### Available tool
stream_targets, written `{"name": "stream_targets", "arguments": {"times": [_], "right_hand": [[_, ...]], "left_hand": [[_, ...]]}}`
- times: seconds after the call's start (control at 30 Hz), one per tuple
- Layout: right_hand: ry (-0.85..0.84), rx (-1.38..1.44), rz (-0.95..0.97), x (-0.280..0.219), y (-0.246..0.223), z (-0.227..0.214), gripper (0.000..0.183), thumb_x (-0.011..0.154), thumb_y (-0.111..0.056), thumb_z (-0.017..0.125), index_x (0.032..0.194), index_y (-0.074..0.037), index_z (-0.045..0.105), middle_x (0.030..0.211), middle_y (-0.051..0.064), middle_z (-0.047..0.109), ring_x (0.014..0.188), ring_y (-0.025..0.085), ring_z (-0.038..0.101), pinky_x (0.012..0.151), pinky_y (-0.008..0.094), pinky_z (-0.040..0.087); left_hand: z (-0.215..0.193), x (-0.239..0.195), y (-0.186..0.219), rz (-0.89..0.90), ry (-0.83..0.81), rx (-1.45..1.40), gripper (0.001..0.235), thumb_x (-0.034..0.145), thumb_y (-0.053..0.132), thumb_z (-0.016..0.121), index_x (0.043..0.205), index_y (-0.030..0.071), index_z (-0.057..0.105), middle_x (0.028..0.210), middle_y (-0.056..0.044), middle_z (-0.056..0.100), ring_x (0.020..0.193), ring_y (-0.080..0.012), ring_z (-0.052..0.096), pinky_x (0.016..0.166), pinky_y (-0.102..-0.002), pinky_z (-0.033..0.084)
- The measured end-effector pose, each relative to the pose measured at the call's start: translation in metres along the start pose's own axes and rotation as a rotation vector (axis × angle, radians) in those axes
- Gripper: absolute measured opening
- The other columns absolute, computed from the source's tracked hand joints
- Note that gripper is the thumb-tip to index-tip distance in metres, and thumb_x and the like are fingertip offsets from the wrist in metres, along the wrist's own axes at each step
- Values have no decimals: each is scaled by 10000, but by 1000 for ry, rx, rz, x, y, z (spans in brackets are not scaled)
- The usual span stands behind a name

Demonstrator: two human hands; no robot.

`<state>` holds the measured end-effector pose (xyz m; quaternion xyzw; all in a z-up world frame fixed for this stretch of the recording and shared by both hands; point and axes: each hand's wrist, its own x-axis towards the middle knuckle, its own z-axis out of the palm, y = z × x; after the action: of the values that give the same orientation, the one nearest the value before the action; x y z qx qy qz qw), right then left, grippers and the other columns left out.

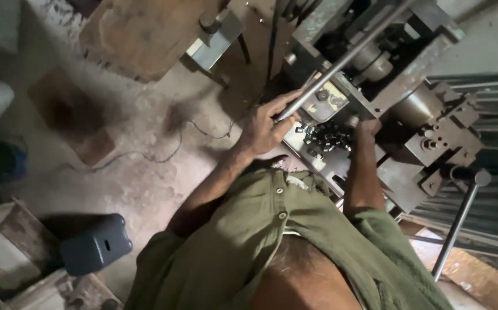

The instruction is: The person operates a lathe machine to fabricate small metal parts, using a lever and handwheels to control the machinery while handling the finished components.

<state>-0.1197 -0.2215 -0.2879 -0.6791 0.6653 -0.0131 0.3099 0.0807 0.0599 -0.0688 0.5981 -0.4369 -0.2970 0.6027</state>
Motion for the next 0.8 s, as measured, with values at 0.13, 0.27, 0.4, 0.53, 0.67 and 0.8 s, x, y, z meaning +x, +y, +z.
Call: {"name": "stream_targets", "arguments": {"times": [0.13,0.27,0.4,0.53,0.67,0.8], "right_hand": [[126,356,-200,-31,9,4,285,903,-242,673,1055,-8,729,1029,189,745,905,286,707,779,422,569],[223,373,-360,-54,6,9,366,989,-271,644,1214,16,673,1154,202,733,1028,310,696,899,428,550],[678,-597,-852,-92,21,13,839,623,-315,838,1303,98,573,1171,289,692,1075,430,664,948,459,536],[468,-192,-903,-163,44,27,692,702,-172,729,1352,14,582,1263,333,646,1119,496,610,932,500,526],[85,16,-716,-228,49,47,667,716,-192,723,1339,6,593,1227,325,649,1088,485,614,913,497,526],[-88,39,-627,-226,21,59,642,729,-211,717,1325,-2,603,1192,316,652,1058,474,618,893,493,526]], "left_hand": [[2,0,-6,18,34,-1,557,921,-7,613,1471,32,539,1078,-98,774,941,-121,749,831,-270,611],[1,2,-18,48,-45,-74,652,900,-45,602,1534,42,480,1031,-90,767,967,-133,745,913,-296,597],[-2,3,-26,12,-139,-155,734,893,-57,618,1587,59,407,1095,-125,779,965,-159,760,870,-308,639],[4,7,-29,32,-187,-269,788,838,-119,510,1580,98,354,1565,-200,457,1032,-197,765,849,-333,672],[6,8,-32,15,-254,-345,745,798,-140,448,1496,114,506,1533,-210,533,1005,-196,769,782,-326,680],[5,11,-39,10,-270,-305,608,749,-117,444,1275,81,676,1292,-141,712,774,-128,770,621,-270,668]]}}
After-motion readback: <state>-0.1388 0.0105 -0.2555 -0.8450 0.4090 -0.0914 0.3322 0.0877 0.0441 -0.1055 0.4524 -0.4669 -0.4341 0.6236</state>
